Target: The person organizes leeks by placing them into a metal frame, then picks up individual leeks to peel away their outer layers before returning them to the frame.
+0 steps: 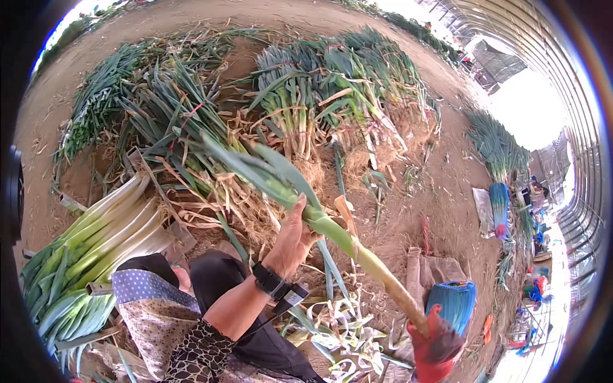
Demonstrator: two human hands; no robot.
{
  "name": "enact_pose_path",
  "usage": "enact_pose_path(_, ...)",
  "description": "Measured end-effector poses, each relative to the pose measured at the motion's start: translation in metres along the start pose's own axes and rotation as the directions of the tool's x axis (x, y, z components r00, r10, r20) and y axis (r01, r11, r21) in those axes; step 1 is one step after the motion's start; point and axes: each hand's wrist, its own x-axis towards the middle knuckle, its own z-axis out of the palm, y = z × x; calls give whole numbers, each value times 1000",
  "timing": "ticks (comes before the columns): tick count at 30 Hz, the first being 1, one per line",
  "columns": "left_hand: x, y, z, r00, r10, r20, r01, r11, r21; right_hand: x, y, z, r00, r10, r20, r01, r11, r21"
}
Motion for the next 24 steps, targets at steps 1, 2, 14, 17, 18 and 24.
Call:
enact_pose_path(1,-5,5,2,999,3,55,-5,999,39,-22,-2,21,997,50,-66,-43,994,100)
enact_pose_path(2,-9,12,5,994,3,110,-12,997,81,-36,-7,40,986,109,-127,-81,976,204)
enact_pose_path(14,-22,46,4,884,224,410,-379,856,351,29,-174,161,781,348,519,-486,-183,854)
enact_pose_path(17,-19,47,3,911,243,334,-378,815,440,42,-190,164,765,383,518,-492,-172,853)
enact_pose_path(18,-16,47,2,918,253,307,-374,813,446,44,-193,168,767,389,510,-498,-140,856)
enact_pose_path(24,-4,43,-3,919,312,242,-383,852,358,45,-198,187,850,404,337,-366,-6,931)
